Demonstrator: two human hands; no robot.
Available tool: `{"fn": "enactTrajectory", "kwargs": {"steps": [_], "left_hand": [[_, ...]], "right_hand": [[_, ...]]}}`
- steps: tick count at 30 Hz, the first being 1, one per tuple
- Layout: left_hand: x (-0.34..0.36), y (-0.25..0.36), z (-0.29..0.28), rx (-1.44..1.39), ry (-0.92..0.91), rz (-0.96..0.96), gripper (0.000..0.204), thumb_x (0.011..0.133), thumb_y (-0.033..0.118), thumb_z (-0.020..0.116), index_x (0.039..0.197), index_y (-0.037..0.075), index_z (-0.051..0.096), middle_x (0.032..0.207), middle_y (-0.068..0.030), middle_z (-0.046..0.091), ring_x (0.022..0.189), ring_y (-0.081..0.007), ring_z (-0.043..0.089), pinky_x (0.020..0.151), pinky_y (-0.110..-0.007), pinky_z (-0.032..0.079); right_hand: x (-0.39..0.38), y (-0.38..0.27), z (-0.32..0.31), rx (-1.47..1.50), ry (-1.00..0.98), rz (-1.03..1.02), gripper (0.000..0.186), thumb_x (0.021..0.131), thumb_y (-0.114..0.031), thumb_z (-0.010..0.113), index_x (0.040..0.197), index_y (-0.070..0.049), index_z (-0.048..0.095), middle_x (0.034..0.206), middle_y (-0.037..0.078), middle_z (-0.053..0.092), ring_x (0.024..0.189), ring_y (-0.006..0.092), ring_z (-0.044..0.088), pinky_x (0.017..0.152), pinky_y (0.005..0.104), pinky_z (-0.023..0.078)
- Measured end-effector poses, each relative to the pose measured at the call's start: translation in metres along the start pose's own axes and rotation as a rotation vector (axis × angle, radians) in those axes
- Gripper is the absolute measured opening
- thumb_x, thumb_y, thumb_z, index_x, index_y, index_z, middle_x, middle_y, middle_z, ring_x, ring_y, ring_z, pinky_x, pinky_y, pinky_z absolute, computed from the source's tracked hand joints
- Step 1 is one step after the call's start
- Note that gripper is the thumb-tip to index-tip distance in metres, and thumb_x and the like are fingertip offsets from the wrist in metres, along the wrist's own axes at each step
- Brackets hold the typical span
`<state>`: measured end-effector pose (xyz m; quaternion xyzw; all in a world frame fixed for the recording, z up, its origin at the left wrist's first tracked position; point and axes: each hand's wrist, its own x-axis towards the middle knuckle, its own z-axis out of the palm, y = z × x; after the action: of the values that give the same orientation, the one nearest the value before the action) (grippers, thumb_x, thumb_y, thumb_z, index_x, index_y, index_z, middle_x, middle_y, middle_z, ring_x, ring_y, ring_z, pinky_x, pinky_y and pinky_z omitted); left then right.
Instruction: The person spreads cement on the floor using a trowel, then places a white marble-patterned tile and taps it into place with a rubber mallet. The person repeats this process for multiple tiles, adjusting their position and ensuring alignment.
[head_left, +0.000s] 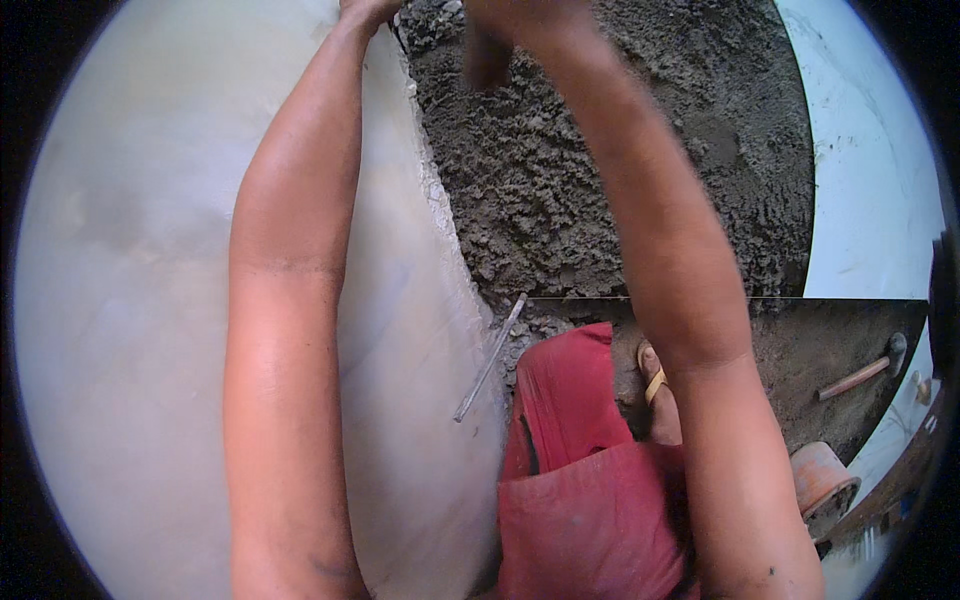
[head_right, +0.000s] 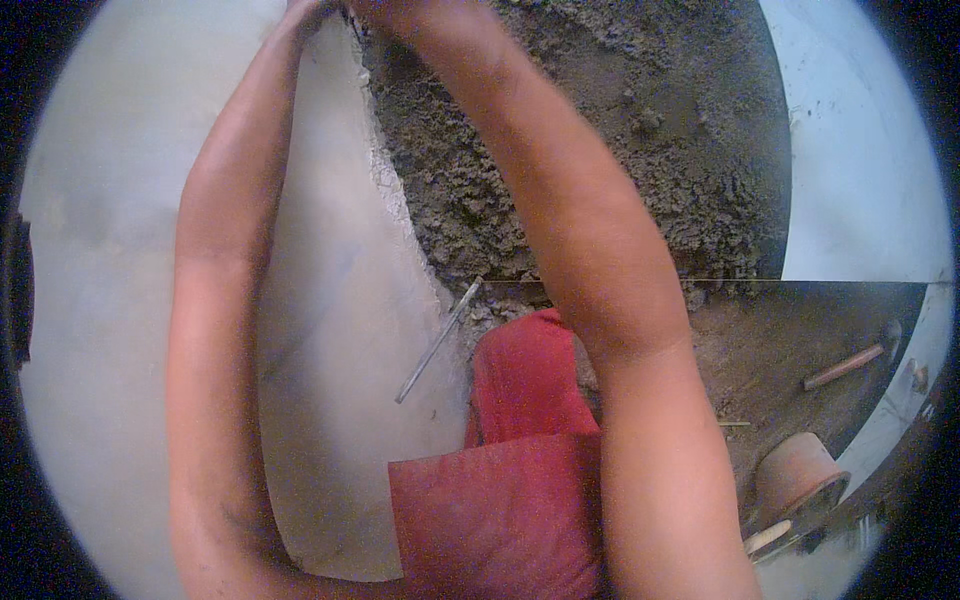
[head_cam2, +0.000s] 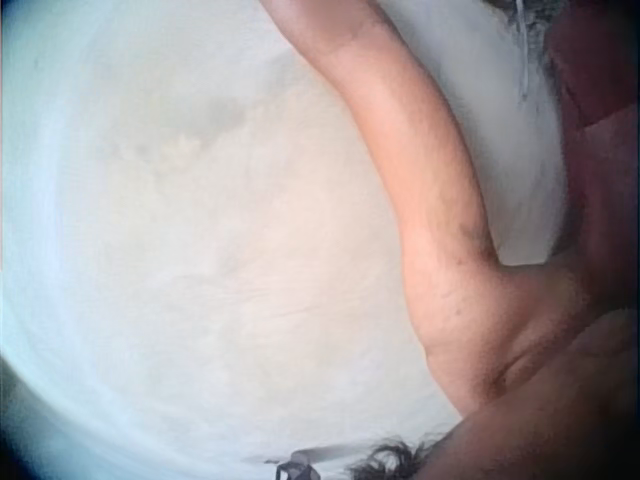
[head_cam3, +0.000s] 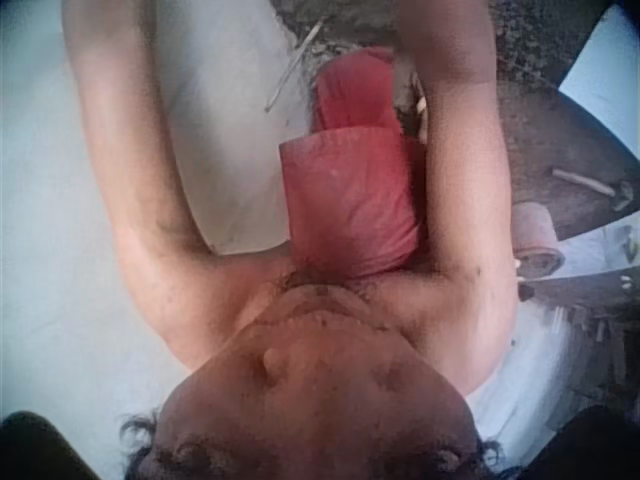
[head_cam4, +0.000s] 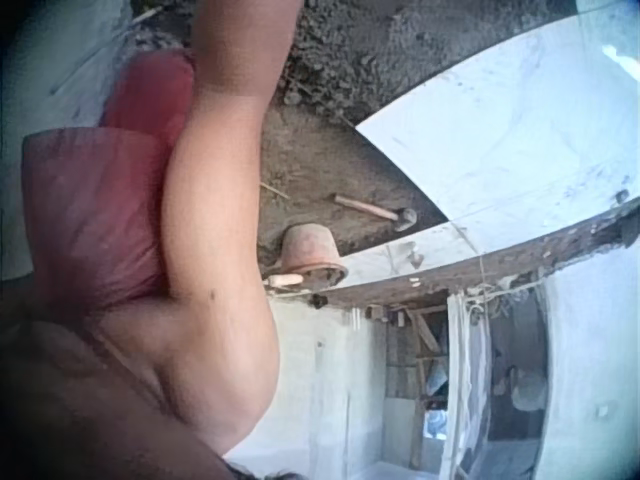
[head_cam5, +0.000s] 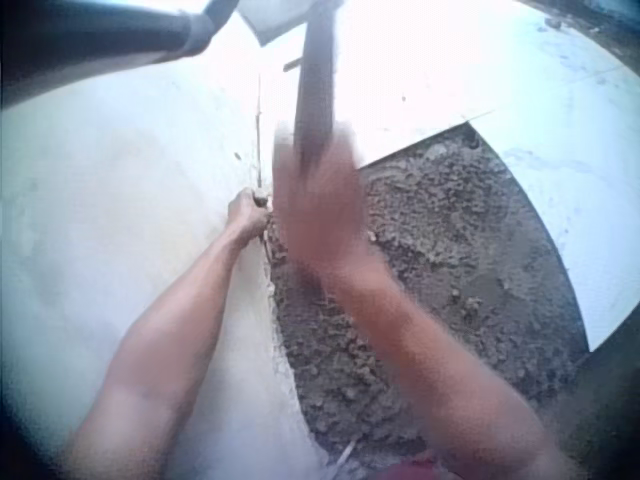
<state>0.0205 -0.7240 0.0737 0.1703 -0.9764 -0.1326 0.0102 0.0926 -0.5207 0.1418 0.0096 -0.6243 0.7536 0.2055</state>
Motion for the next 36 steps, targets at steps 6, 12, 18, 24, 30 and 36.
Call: {"fn": "enactTrajectory", "kwargs": {"steps": [6,12,18,24,30,36], "left_hand": [[0.001,-0.017,0.023,-0.085,0.013,0.171,0.03,0.078,0.02,0.07,0.101,0.002,0.062,0.095,-0.0182,0.067,0.088,-0.0286,0.065,0.076,-0.038,0.051],[-0.04,0.009,0.006,-0.026,-0.086,0.286,0.022,0.08,0.013,0.062,0.099,0.001,0.06,0.094,-0.0198,0.067,0.087,-0.0327,0.065,0.08,-0.04,0.05],[-0.061,-0.001,-0.016,-0.218,-0.106,0.403,0.026,0.084,0.009,0.06,0.108,-0.001,0.059,0.093,-0.0183,0.068,0.088,-0.0278,0.067,0.077,-0.037,0.052],[-0.085,0.006,-0.023,-0.077,-0.167,0.225,0.025,0.082,0.007,0.062,0.106,0.0,0.062,0.087,-0.0152,0.069,0.078,-0.0227,0.066,0.071,-0.034,0.051],[-0.092,0.02,-0.017,-0.118,-0.262,0.263,0.015,0.081,0.005,0.06,0.093,0.002,0.066,0.074,-0.0069,0.066,0.068,-0.0151,0.061,0.061,-0.03,0.049],[-0.093,0.02,-0.02,-0.154,-0.312,0.331,0.011,0.078,0.002,0.058,0.085,0.002,0.066,0.069,-0.0035,0.062,0.064,-0.009,0.055,0.056,-0.028,0.045]], "right_hand": [[-0.031,0.002,-0.055,-0.316,-0.727,0.632,0.045,0.09,-0.027,0.052,0.117,0.009,0.049,0.1,0.03,0.061,0.099,0.0394,0.061,0.086,0.0455,0.047],[-0.036,-0.036,-0.072,-0.227,-0.533,0.528,0.044,0.089,-0.026,0.053,0.115,0.01,0.048,0.096,0.025,0.062,0.094,0.0351,0.062,0.081,0.0434,0.049],[-0.071,-0.037,-0.096,-0.121,-0.402,0.2,0.027,0.086,-0.016,0.054,0.103,0.004,0.05,0.074,0.008,0.057,0.067,0.0195,0.061,0.062,0.035,0.051],[-0.115,-0.029,-0.127,0.044,-0.347,0.492,0.026,0.081,-0.011,0.059,0.104,0.0,0.052,0.065,0.001,0.053,0.049,0.0093,0.053,0.048,0.0267,0.045],[-0.083,-0.052,-0.126,0.258,-0.131,0.376,0.017,0.085,-0.007,0.054,0.099,-0.001,0.049,0.065,0.004,0.054,0.051,0.0109,0.054,0.046,0.0265,0.046],[-0.049,-0.059,-0.093,0.478,0.147,0.232,0.015,0.084,-0.01,0.054,0.094,0.001,0.05,0.066,0.008,0.054,0.052,0.0159,0.051,0.047,0.0283,0.043]]}}
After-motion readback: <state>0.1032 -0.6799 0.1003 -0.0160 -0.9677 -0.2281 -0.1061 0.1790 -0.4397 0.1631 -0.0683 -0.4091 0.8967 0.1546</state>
